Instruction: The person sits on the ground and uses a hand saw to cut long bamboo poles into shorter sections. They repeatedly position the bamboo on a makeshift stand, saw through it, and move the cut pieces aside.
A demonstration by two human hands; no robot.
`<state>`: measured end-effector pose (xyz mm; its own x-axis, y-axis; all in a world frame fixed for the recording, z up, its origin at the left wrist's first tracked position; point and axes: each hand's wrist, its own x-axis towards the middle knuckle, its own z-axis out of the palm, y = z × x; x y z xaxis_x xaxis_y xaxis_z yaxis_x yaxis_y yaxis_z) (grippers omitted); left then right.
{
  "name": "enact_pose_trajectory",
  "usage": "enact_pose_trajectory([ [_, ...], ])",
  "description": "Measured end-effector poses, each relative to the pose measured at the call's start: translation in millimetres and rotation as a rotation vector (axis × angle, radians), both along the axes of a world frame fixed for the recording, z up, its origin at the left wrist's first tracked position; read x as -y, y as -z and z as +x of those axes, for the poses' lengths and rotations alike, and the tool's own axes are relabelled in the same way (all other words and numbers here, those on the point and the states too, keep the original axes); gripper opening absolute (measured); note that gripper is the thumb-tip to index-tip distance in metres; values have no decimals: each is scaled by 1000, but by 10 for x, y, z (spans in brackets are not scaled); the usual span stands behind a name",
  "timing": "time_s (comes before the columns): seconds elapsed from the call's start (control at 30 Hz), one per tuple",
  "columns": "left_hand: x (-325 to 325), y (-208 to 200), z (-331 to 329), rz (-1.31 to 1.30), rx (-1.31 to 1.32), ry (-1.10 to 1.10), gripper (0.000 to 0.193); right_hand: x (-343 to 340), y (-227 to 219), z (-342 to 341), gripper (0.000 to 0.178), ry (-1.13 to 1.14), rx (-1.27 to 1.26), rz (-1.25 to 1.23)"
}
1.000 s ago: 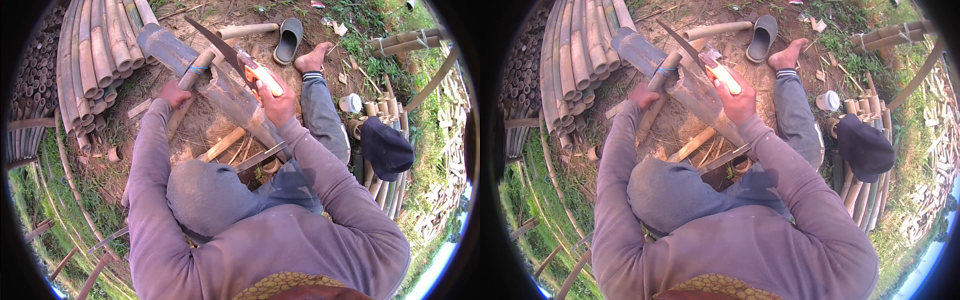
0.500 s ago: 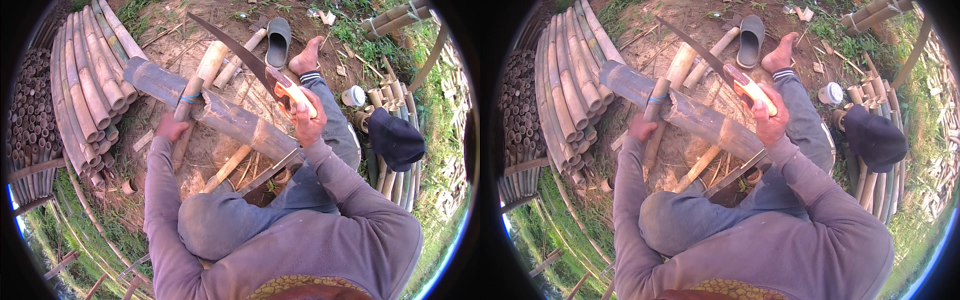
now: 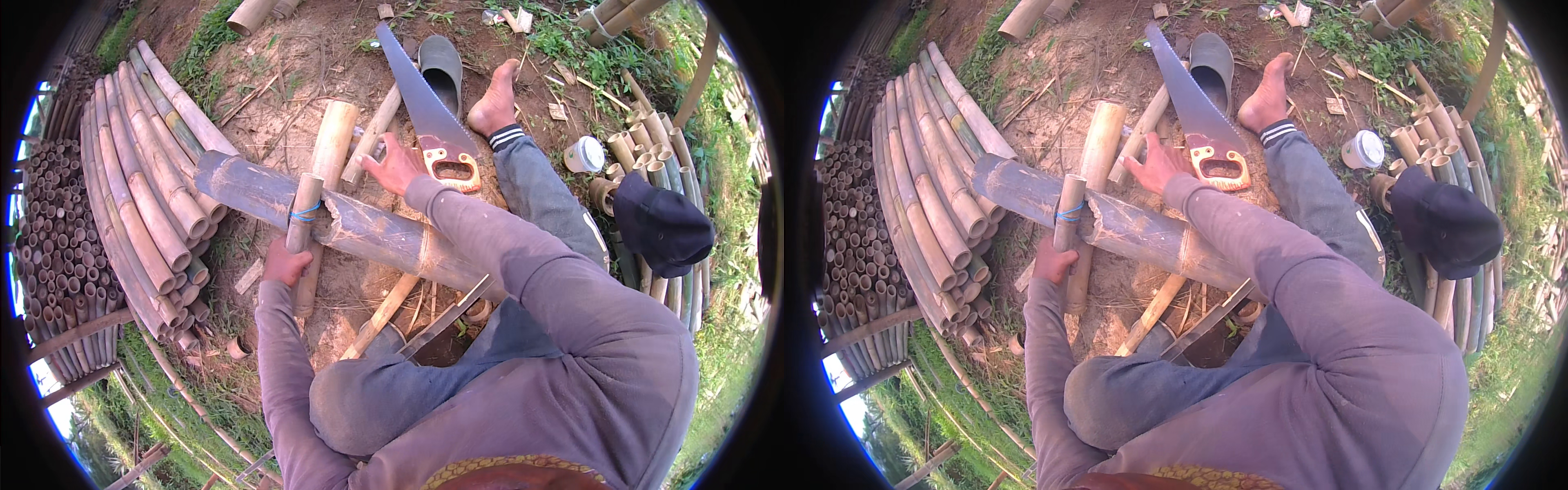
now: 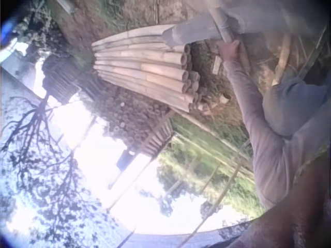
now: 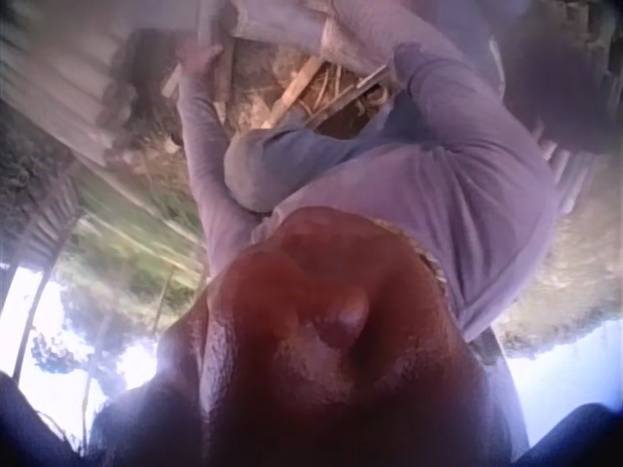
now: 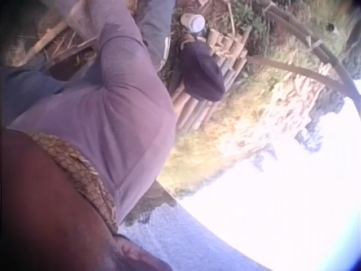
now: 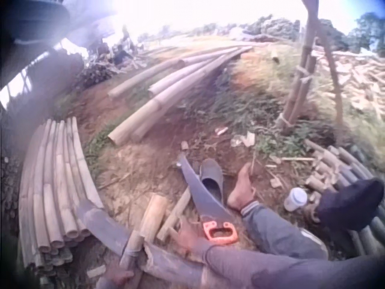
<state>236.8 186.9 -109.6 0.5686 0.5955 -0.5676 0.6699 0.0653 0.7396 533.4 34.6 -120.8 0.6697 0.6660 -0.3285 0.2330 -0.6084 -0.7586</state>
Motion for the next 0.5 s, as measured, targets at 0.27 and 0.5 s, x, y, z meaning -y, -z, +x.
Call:
enact_pose_trajectory([
  [0.27, -9, -111, 18, 57, -26, 19, 12, -571, 260, -172, 63, 689, -453, 209],
  [0.5, -89, 117, 12, 106, 67, 106, 20, 955, -763, -294, 42, 402, -1418, 637],
])
